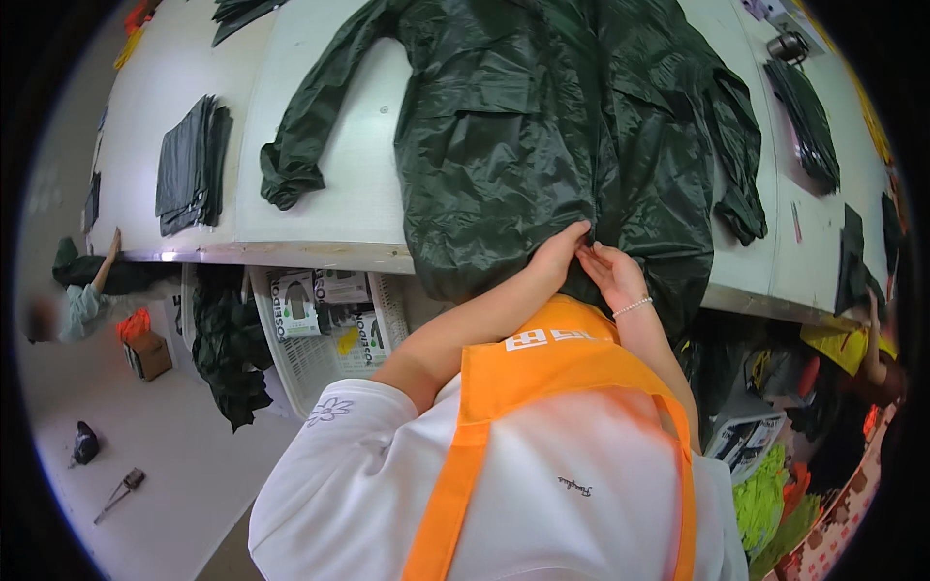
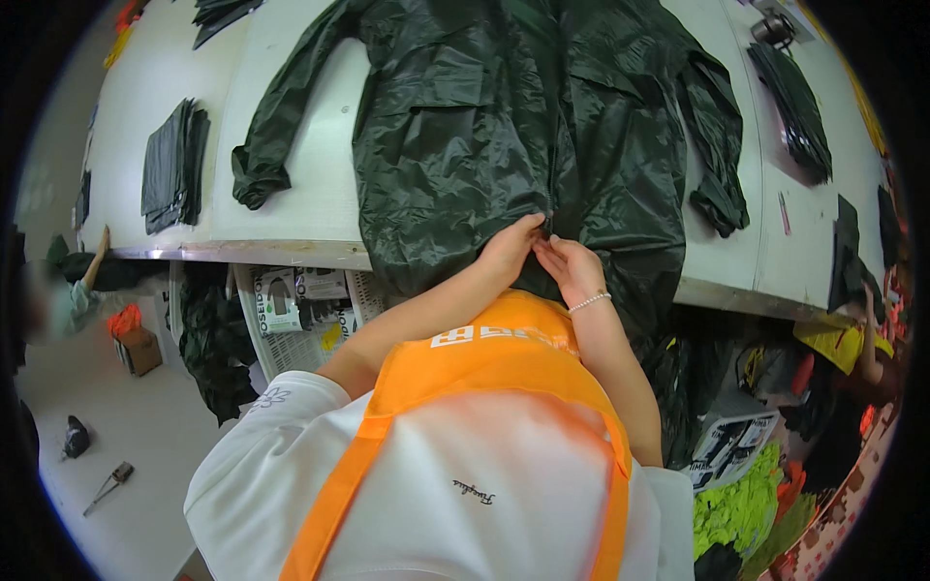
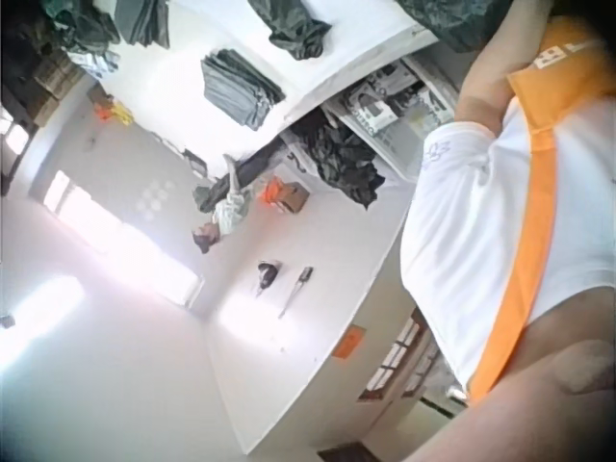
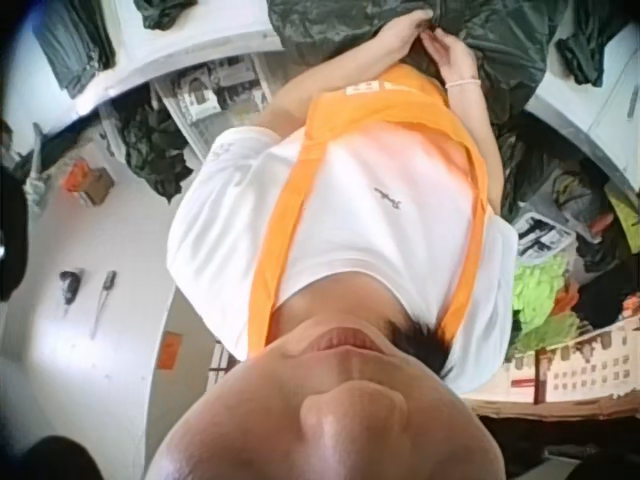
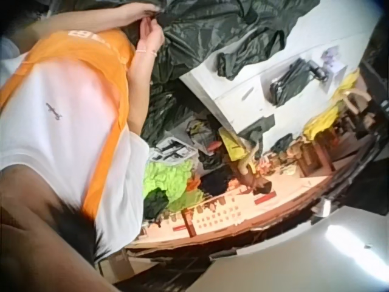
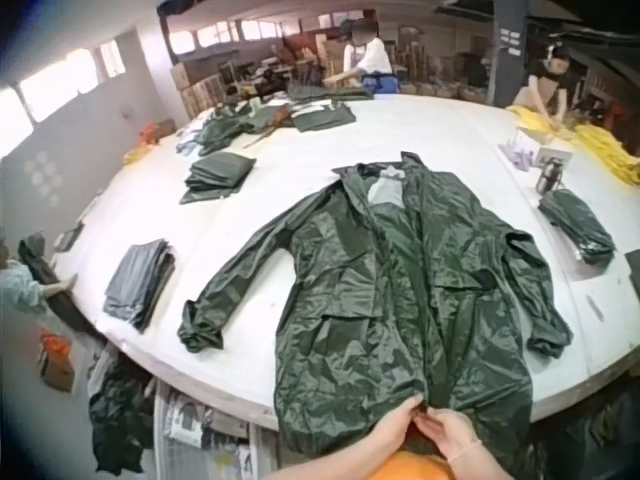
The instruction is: The person folds a dark green jacket on a white table. They smooth the fabric, fold the sleeves inward, fold the body in half, and then fold it again into a compact rectangle. The folded jacket is placed on a stack of similar items.
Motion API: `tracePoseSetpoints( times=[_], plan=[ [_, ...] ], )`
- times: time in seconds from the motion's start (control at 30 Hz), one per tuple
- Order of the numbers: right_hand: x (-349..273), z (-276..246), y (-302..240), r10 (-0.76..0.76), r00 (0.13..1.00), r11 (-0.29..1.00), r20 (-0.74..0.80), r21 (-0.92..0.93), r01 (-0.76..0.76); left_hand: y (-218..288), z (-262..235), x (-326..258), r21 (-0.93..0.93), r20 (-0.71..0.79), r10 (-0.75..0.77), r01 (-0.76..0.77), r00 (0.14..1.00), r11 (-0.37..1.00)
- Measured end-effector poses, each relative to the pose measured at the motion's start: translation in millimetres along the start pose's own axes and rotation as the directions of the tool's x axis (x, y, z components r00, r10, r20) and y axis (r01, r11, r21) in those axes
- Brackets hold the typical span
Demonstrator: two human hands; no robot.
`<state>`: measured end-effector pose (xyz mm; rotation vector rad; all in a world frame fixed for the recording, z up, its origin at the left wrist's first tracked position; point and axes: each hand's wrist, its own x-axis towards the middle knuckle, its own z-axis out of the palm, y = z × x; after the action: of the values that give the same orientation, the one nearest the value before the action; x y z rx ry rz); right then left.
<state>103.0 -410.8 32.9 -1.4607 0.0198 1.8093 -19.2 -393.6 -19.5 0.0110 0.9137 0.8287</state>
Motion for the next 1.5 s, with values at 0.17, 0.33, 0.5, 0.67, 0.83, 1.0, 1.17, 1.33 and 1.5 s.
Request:
tracePoseSetpoints(
  times=[0.17, 0.33, 0.5, 0.67, 0.83, 1.0, 1.17, 1.33, 1.5],
  plan=[
    [7.9, -2.6, -1.1, -0.024, 1.000, 0.999, 0.012, 0.028, 0.024, 9.2, -3.2, -9.3, 0.069, -0.011, 0.010, -0.009, 1.000, 0.998],
    [-6.6, 4.2, -0.6, -0.096, 0.994, 0.995, 0.052, 0.006, 0.096, 13.1, -4.1, -11.7, 0.019, 0.053, 0.013, -0.014, 0.999, 1.000],
    [-7.6, 10.2, 7.3, -0.162, 0.987, 0.987, 0.012, 0.019, 0.162, 15.6, -5.5, -14.5, 0.012, 0.093, 0.024, -0.026, 0.995, 1.000],
    [-8.0, 8.1, 11.3, -0.171, 0.985, 0.984, 0.027, 0.057, 0.169, 16.0, -2.3, -18.9, 0.077, 0.064, 0.017, -0.022, 0.998, 0.997],
    [-3.3, 6.9, 9.0, -0.185, 0.983, 0.978, 0.019, 0.105, 0.182, 13.1, 2.8, -25.5, 0.252, -0.025, 0.007, 0.000, 1.000, 0.968],
    [-12.3, 16.9, -19.7, -0.389, 0.908, 0.677, 0.154, -0.621, 0.395, 17.0, -4.3, -22.9, 0.340, -0.028, -0.096, 0.099, 0.995, 0.935],
    [-6.8, 32.9, -50.8, -0.252, 0.483, -0.527, 0.838, -0.538, 0.658, 18.2, -1.5, -38.7, 0.225, -0.096, -0.099, 0.119, 0.990, 0.967],
    [27.0, 39.5, -92.8, 0.235, 0.293, -0.561, 0.927, -0.117, 0.820, 6.7, -8.5, -47.3, 0.149, -0.222, -0.110, 0.145, 0.969, 0.978],
    [37.7, 46.7, -94.0, 0.435, 0.221, -0.561, 0.873, 0.070, 0.825, -2.2, -3.6, -49.4, 0.023, -0.279, -0.087, 0.098, 0.956, 0.995]
  ],
)
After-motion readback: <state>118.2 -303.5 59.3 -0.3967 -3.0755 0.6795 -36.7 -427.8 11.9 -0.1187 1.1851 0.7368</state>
